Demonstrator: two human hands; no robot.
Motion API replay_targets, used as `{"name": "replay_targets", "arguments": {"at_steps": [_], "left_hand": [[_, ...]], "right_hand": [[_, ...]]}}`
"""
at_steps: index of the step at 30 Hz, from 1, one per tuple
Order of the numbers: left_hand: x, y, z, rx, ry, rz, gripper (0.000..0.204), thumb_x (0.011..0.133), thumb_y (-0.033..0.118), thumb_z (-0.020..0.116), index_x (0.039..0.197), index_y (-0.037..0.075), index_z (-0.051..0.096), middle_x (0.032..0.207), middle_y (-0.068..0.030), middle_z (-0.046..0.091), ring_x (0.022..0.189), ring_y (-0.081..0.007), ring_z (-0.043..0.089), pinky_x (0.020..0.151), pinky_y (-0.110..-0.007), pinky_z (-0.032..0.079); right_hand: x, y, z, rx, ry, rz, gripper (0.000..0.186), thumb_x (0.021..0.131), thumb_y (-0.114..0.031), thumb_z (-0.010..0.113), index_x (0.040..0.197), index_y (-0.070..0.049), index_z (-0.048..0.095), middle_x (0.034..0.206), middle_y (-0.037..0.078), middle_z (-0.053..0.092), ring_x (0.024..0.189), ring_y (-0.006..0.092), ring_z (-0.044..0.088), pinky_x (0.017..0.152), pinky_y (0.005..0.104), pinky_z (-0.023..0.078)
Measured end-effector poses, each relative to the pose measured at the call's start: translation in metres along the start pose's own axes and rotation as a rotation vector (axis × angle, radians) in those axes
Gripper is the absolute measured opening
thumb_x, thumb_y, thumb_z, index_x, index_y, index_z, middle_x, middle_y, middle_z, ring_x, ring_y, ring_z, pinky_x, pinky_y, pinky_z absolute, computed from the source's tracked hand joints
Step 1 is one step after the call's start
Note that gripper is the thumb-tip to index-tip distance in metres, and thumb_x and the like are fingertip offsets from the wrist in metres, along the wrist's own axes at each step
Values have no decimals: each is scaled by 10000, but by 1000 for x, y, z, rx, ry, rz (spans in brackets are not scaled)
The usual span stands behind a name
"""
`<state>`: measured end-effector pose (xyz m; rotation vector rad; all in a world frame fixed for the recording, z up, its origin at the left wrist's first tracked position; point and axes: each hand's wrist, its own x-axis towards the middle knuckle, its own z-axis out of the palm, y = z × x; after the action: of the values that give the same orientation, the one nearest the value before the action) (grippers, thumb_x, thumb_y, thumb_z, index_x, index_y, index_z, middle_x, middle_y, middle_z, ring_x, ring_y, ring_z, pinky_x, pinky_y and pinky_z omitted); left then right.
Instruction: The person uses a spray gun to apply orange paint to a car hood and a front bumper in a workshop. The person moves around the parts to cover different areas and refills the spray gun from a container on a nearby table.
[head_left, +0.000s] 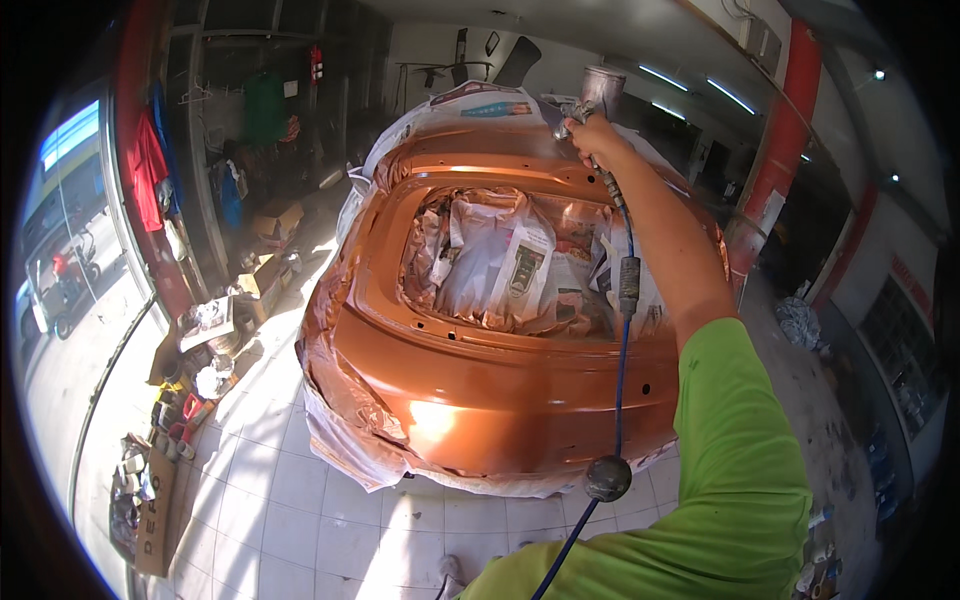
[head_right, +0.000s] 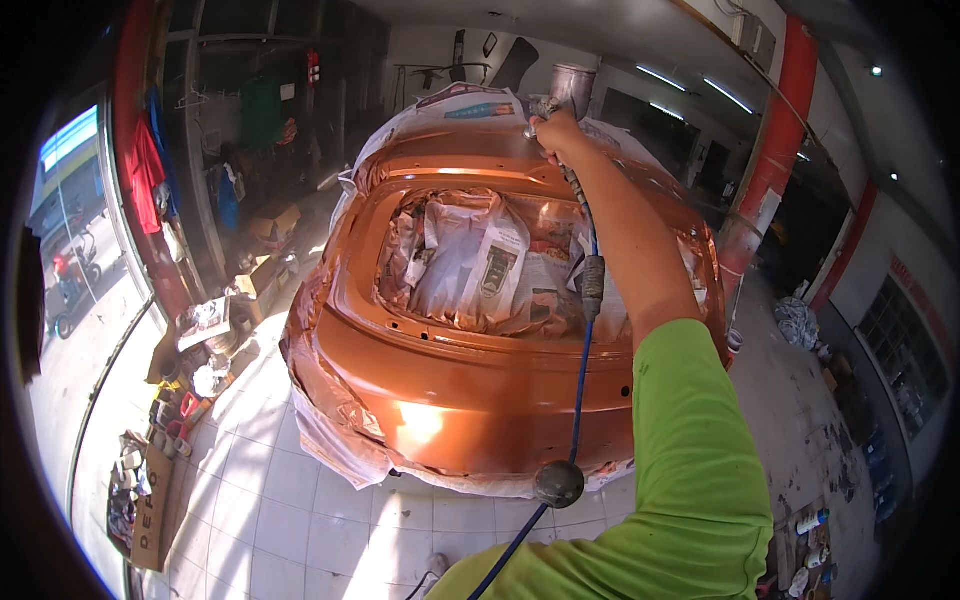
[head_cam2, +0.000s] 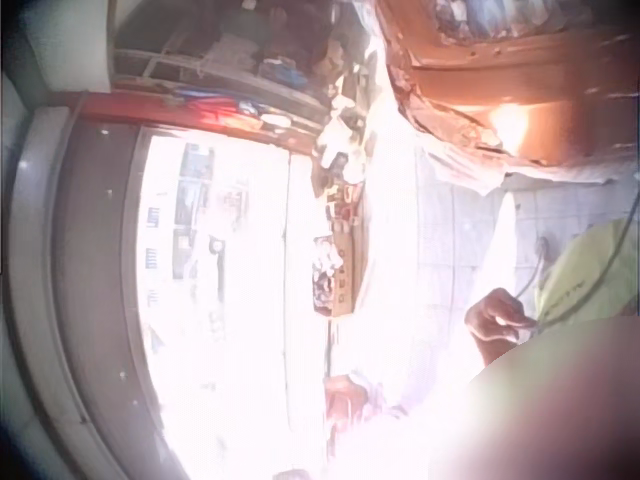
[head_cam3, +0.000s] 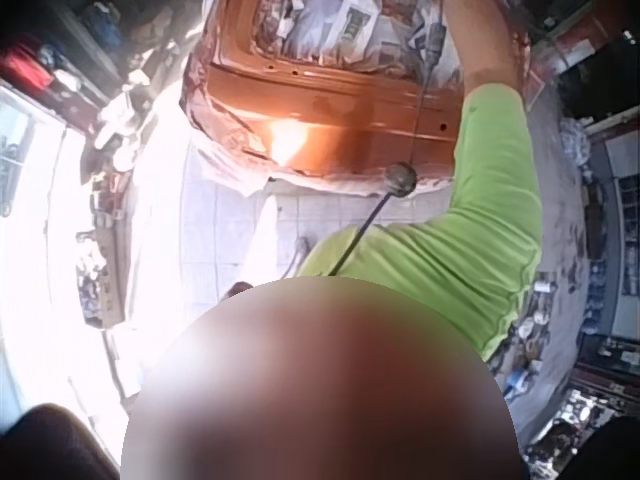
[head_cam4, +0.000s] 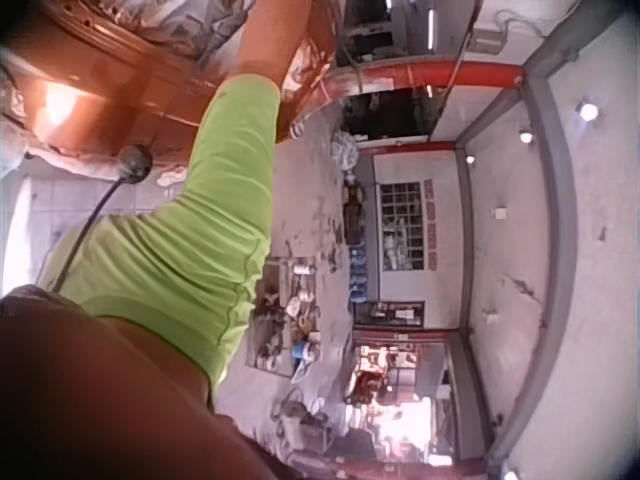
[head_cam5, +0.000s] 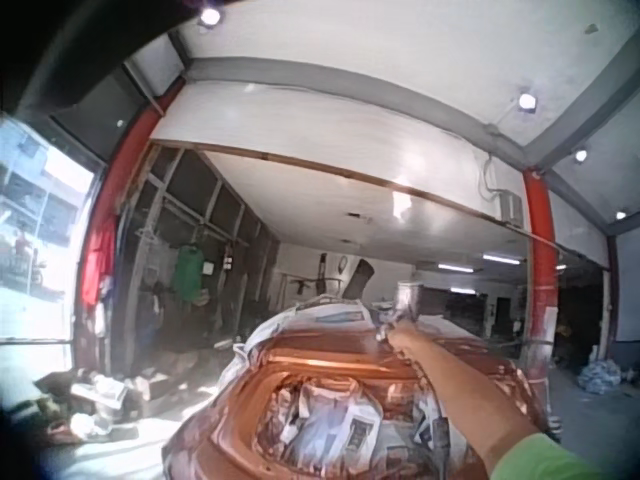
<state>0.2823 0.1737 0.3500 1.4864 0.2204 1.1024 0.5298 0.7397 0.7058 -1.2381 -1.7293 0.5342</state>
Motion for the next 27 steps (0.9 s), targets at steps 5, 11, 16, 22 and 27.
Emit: {"name": "replay_targets", "arguments": {"at_steps": [5, 11, 16, 22, 27], "left_hand": [[-19, 8, -8, 17, 46, 25, 338, 859, 157, 820, 1100, -66, 741, 740, -194, 690, 549, -251, 635, 496, -369, 457], [-31, 15, -10, 38, 92, 37, 339, 854, 162, 827, 1091, -65, 743, 739, -189, 691, 548, -245, 632, 494, -367, 455], [-27, 17, -7, 57, 107, 28, 340, 849, 166, 833, 1083, -64, 744, 737, -185, 692, 547, -240, 629, 493, -365, 454], [-6, 17, -2, 73, 87, -1, 341, 843, 170, 840, 1073, -63, 745, 736, -179, 692, 546, -234, 626, 491, -363, 452], [31, 17, 4, 90, 35, -45, 342, 839, 174, 845, 1065, -62, 746, 734, -175, 693, 545, -229, 623, 490, -362, 451]], "right_hand": [[-1, -42, 91, -2, -5, -47, 246, 1039, -269, 595, 1078, -26, 594, 668, 58, 547, 444, 153, 425, 416, 353, 383], [2, -80, 185, 15, 13, -9, 609, 1001, -322, 647, 1395, -24, 292, 823, 109, 649, 567, 190, 572, 468, 393, 467], [-22, -88, 190, 181, -81, -27, 331, 1051, -263, 582, 1262, -39, 459, 746, 81, 536, 473, 156, 457, 385, 363, 361], [-29, -20, 96, 34, -58, -126, 479, 1029, -250, 598, 1394, -22, 387, 875, 137, 636, 493, 167, 536, 358, 340, 390], [-25, 55, -20, -38, 54, -113, 473, 1025, -263, 617, 1406, -58, 426, 876, 123, 648, 435, 140, 504, 319, 301, 371]]}}
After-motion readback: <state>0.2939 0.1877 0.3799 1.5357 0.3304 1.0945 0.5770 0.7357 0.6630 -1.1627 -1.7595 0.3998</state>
